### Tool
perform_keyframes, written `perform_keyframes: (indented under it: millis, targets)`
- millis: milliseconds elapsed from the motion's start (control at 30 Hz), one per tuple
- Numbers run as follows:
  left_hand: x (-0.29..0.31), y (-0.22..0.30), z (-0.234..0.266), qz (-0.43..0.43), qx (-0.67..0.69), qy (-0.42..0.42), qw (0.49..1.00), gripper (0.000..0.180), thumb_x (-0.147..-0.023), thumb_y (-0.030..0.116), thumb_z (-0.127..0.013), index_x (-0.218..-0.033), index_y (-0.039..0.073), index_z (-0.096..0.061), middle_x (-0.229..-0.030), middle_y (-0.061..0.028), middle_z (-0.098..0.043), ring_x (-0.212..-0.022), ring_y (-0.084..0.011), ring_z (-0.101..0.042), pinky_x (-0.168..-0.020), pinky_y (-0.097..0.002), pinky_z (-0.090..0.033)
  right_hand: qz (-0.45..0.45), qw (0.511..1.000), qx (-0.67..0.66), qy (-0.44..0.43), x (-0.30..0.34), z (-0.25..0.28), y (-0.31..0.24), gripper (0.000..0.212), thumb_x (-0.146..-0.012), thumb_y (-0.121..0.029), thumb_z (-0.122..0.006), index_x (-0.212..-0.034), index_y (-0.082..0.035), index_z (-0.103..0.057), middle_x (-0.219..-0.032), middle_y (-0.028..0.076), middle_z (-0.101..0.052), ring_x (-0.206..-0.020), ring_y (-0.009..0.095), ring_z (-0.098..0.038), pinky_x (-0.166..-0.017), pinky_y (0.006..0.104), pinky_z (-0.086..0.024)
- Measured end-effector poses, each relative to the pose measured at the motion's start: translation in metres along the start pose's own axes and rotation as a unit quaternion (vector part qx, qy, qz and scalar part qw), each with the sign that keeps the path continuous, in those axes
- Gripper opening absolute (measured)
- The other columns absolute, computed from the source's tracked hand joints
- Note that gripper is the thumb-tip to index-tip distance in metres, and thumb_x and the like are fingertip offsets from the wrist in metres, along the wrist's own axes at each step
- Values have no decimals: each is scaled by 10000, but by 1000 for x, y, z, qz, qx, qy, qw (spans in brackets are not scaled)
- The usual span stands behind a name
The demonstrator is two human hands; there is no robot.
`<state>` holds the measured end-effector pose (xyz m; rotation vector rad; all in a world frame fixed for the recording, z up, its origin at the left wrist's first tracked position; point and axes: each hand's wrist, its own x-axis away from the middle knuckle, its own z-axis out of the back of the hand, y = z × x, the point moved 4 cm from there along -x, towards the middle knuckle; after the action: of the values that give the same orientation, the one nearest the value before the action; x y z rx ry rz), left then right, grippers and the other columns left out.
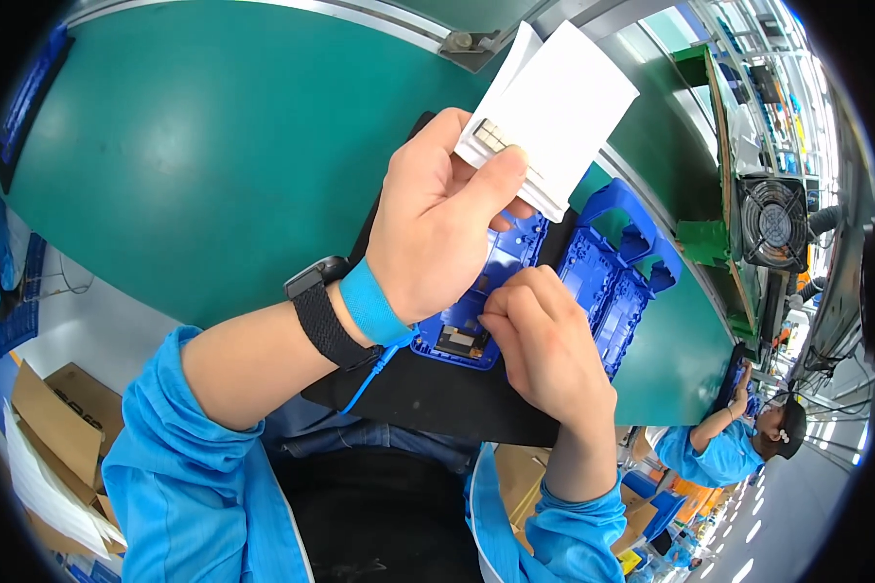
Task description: The person assembles electronic components into plastic housings by hand, taking components from a component strip and inserting them into the housings.
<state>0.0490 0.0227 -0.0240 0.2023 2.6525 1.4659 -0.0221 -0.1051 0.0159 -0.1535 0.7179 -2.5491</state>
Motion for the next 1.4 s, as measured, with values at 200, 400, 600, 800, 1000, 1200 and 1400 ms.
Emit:
perform_keyframes:
  millis: [200, 400, 600, 800, 1000, 1200, 1400]
  targets:
    - [-2, -1, -4, -6, 24, 12, 1000, 198, -978, 196, -590, -1007, 2, -561, -900, -70, -693, -759, -98, -645, -640, -238, -499, 9, 999, -1, -34, 3, -2, 2, 111, -790, -12, -685, -858, -17, -597, -835, 109, -531, -768, 294, -477, -683, 376, -430]
    - [-3, -3, -5, -2, -11, -13, 1000, 198, -1003, 194, -547, -1099, 20, -542, -988, -99, -702, -817, -139, -679, -675, -242, -521, 13, 1000, 4, -22, 4, -4, 4, 107, -786, -19, -692, -843, -14, -602, -820, 110, -521, -766, 291, -473, -687, 373, -424]
    - [-3, -4, -7, -1, -15, -13, 1000, 195, -1006, 190, -542, -1103, 21, -539, -990, -103, -702, -817, -138, -679, -674, -243, -523, 16, 1000, 10, -15, 3, -4, 5, 111, -777, -25, -702, -838, -16, -610, -801, 108, -514, -763, 289, -475, -687, 376, -419]
    - [-3, -3, -8, -4, 18, 8, 1000, 189, -976, 189, -593, -1023, 9, -563, -904, -71, -695, -755, -108, -657, -633, -233, -496, 12, 1000, 27, -6, 4, -5, 4, 125, -765, -36, -719, -831, -20, -614, -803, 103, -529, -761, 284, -483, -685, 370, -421]
    - [-2, -1, -10, 2, 8, 9, 1000, 182, -980, 185, -580, -1028, 11, -559, -925, -78, -691, -757, -121, -662, -639, -239, -495, 11, 998, -31, 52, 14, -3, 12, 234, -727, -26, -758, -883, -25, -584, -841, 106, -573, -780, 295, -536, -681, 375, -443]
    - [-3, 2, -7, -16, -4, 18, 1000, 167, -976, 166, -594, -1026, 11, -557, -933, -68, -660, -829, -111, -637, -679, -244, -492, -18, 986, -75, 147, 28, 6, 17, 320, -727, -50, -790, -964, -27, -577, -961, 143, -597, -885, 326, -583, -772, 378, -480]
    - [9, 34, 23, -50, -12, 58, 997, 206, -967, 59, -548, -1145, -44, -565, -1075, -80, -648, -1025, -150, -588, -943, -295, -437, -179, 940, -209, 201, 119, 47, 18, 236, -652, 13, -736, -837, -23, -595, -831, 81, -625, -742, 207, -602, -669, 330, -473]
